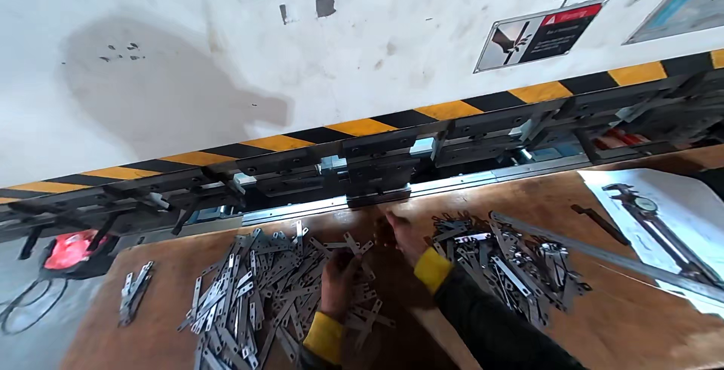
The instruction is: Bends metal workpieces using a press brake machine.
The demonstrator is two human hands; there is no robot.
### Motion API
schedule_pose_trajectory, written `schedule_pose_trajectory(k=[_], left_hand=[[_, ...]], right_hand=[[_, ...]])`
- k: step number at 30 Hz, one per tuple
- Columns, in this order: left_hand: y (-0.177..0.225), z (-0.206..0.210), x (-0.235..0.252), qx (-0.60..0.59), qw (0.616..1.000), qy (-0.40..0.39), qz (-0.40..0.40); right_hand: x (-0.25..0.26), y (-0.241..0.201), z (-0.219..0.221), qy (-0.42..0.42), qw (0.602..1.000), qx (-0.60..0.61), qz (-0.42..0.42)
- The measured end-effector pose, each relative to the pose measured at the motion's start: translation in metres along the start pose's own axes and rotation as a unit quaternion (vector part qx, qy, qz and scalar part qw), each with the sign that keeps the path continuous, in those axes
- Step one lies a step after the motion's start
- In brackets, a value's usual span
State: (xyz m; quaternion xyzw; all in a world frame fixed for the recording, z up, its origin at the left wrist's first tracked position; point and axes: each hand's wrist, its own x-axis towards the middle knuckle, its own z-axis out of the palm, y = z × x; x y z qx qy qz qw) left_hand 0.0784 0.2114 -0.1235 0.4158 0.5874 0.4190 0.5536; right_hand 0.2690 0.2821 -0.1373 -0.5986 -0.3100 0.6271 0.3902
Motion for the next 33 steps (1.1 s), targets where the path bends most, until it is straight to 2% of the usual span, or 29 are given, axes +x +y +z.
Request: schedule_pose_trajectory(k=[2,4,9,13,16,18,23,30,33], left_hand=[[0.009,0.005,0.006,0.022,1.000,-0.010,0.014],[0.016,0.013,0.010,0.042,0.998,-0.017,0.034],[0.013,0.037,0.008,0.058,0.992,-0.040,0.108],[0.008,0.060,-0.005,0.033,0.993,-0.061,0.098],[0.008,0.067,-0.006,0.050,0.995,-0.043,0.081],[0.012,0.070,-0.006,0.070,0.994,-0.037,0.070],[-0.007,0.083,-0.018,0.116,0.984,-0.120,0.065],[-0.013,0.076,-0.015,0.104,0.985,-0.111,0.077],[-0.012,0.070,0.000,0.051,0.995,-0.078,0.044]], right_hand=[[-0.029,0.019,-0.006,-0.035,0.993,-0.082,-0.083],[-0.051,0.025,-0.015,-0.046,0.982,-0.129,-0.130],[-0.078,0.032,-0.033,-0.119,0.969,-0.165,-0.140],[-0.090,0.032,-0.040,-0.113,0.945,-0.264,-0.154],[-0.100,0.039,-0.045,-0.101,0.926,-0.331,-0.149],[-0.108,0.043,-0.047,-0.093,0.931,-0.329,-0.129],[-0.112,0.035,-0.058,-0.029,0.936,-0.314,-0.156],[-0.105,0.040,-0.065,-0.104,0.928,-0.323,-0.155],[-0.100,0.039,-0.063,-0.102,0.936,-0.315,-0.122]])
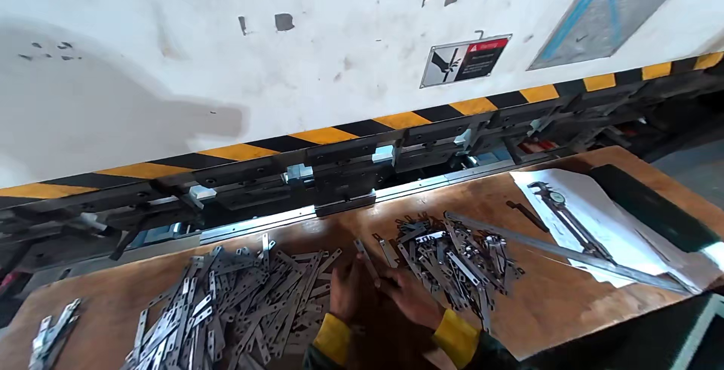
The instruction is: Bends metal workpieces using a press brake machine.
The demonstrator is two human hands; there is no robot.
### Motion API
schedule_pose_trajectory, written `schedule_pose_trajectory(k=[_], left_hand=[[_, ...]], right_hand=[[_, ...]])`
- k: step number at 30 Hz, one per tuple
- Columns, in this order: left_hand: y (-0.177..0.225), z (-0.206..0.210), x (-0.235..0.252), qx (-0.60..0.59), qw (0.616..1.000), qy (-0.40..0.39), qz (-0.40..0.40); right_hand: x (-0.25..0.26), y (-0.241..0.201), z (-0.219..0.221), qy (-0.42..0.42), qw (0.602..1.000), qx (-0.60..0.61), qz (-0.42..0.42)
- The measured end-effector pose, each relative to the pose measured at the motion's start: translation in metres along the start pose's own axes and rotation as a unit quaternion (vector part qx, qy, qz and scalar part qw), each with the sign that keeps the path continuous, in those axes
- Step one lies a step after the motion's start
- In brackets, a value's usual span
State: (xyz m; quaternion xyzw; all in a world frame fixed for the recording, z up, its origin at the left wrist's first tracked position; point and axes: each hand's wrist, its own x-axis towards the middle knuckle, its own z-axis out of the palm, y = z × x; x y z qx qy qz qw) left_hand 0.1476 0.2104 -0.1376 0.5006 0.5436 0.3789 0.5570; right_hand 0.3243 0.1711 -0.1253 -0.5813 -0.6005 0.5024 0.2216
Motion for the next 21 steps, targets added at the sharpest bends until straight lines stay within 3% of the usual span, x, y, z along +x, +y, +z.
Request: schedule_pose_trajectory(k=[3,6,10,13,16,21], left_hand=[[0.010,-0.012,0.036,-0.089,0.992,0.042,-0.073],[0.008,-0.017,0.092,-0.169,0.974,0.037,-0.147],[0.007,-0.009,0.141,-0.135,0.959,0.036,-0.245],[-0.003,0.000,0.155,-0.058,0.971,0.036,-0.227],[-0.006,0.004,0.158,-0.067,0.979,0.018,-0.193],[-0.001,-0.003,0.152,0.069,0.991,-0.009,-0.113]], right_hand=[[0.003,0.011,0.008,0.006,0.997,0.068,0.034],[0.003,0.022,0.019,0.009,0.986,0.158,0.056],[0.002,0.018,0.022,0.024,0.974,0.212,0.076],[0.006,0.022,0.017,0.061,0.968,0.235,0.066],[0.013,0.030,0.012,0.084,0.964,0.247,0.051],[0.042,0.011,-0.009,0.153,0.972,0.171,0.056]])
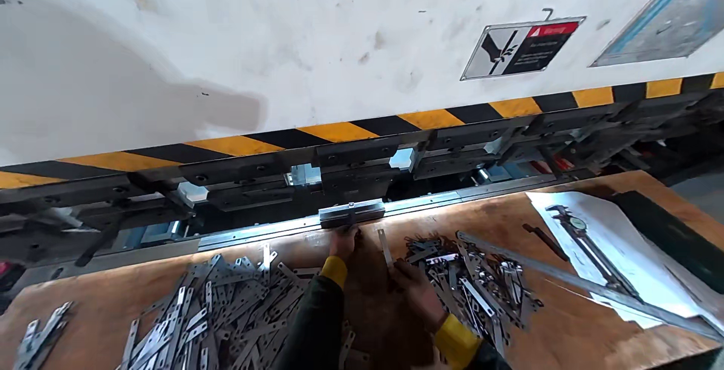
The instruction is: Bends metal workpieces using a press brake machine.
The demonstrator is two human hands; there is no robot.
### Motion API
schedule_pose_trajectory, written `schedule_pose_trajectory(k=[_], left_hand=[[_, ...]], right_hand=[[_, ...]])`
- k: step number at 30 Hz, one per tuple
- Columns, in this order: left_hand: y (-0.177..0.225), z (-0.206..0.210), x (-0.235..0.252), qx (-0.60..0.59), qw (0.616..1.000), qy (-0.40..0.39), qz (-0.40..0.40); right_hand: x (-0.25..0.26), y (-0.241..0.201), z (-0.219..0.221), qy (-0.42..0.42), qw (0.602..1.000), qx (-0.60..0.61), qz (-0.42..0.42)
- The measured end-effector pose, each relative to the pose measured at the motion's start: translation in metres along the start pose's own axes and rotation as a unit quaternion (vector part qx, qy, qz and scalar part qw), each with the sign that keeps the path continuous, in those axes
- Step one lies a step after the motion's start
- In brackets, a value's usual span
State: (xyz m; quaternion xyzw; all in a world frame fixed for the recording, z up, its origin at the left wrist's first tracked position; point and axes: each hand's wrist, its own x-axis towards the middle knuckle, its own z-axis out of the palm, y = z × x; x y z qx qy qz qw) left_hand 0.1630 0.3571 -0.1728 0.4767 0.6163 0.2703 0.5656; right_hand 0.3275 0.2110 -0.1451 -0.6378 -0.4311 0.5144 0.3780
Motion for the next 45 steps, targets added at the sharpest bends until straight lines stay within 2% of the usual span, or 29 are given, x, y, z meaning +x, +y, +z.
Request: schedule_pose_trajectory(k=[3,5,8,10,12,14,18,24,27,33,45], left_hand=[[-0.016,-0.005,-0.031,-0.049,0.999,0.022,-0.010],[-0.031,-0.009,-0.065,-0.028,0.999,0.004,-0.019],[-0.054,-0.008,-0.106,0.147,0.982,-0.114,-0.015],[-0.053,0.001,-0.125,0.286,0.938,-0.197,-0.009],[-0.041,0.010,-0.138,0.394,0.892,-0.223,-0.005],[-0.028,0.012,-0.145,0.445,0.871,-0.209,-0.016],[-0.022,-0.006,-0.151,0.413,0.889,-0.198,-0.011],[-0.070,-0.037,-0.169,0.355,0.925,-0.136,-0.032],[-0.088,-0.053,-0.188,0.313,0.946,-0.066,-0.049],[-0.118,-0.067,-0.212,0.238,0.970,0.047,-0.004],[-0.127,-0.064,-0.212,0.225,0.972,0.055,-0.021]], right_hand=[[0.037,-0.013,0.004,0.009,0.999,-0.026,-0.021],[0.065,-0.018,0.012,-0.004,0.999,-0.033,-0.024],[0.104,-0.033,0.027,-0.026,0.999,-0.018,0.029],[0.121,-0.040,0.036,-0.030,0.997,0.002,0.065],[0.130,-0.045,0.046,-0.030,0.995,0.022,0.090],[0.129,-0.044,0.054,-0.022,0.993,0.042,0.104],[0.122,-0.039,0.056,0.003,0.991,0.076,0.105],[0.132,-0.036,0.049,-0.017,0.994,0.058,0.095],[0.125,-0.040,0.047,-0.019,0.995,0.037,0.094],[0.133,-0.035,0.044,-0.038,0.994,0.030,0.094],[0.133,-0.039,0.045,-0.025,0.993,0.044,0.111]])
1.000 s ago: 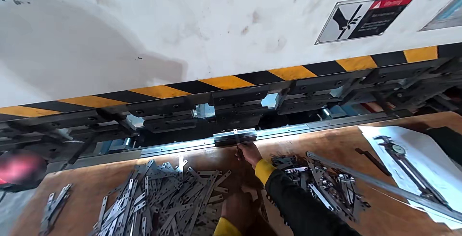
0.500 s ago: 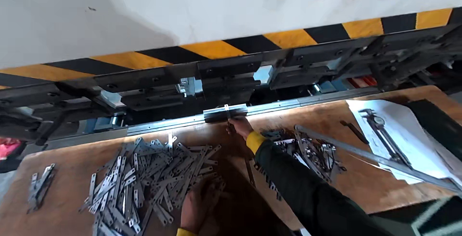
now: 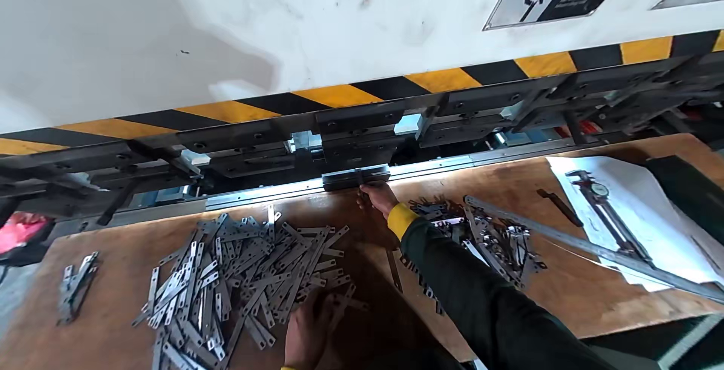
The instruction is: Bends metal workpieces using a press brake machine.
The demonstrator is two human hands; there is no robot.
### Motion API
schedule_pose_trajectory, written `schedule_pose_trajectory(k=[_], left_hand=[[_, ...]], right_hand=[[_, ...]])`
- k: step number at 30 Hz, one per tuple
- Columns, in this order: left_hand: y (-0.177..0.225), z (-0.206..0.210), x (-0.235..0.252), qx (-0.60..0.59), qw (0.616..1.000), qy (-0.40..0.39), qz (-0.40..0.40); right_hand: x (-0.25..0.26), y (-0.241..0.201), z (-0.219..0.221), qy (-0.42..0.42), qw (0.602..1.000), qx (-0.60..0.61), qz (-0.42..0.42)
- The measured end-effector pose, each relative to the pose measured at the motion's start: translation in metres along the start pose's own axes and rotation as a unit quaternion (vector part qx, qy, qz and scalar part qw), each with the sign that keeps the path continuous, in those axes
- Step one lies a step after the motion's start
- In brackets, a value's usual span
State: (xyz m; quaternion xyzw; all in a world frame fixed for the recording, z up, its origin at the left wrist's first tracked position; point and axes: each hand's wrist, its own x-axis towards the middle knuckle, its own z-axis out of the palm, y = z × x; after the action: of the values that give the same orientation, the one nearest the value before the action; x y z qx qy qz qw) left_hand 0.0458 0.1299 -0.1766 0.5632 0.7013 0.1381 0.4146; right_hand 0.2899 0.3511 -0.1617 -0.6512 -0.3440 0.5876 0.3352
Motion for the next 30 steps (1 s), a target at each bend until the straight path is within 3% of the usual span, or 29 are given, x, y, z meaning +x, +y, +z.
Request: schedule_pose_trajectory(k=[30], left_hand=[[0.000,-0.004,0.002,-0.012,1.000,0.003,0.001]], right_hand=[[-0.004,-0.004,0.008,-0.001,1.000,0.010,-0.005]])
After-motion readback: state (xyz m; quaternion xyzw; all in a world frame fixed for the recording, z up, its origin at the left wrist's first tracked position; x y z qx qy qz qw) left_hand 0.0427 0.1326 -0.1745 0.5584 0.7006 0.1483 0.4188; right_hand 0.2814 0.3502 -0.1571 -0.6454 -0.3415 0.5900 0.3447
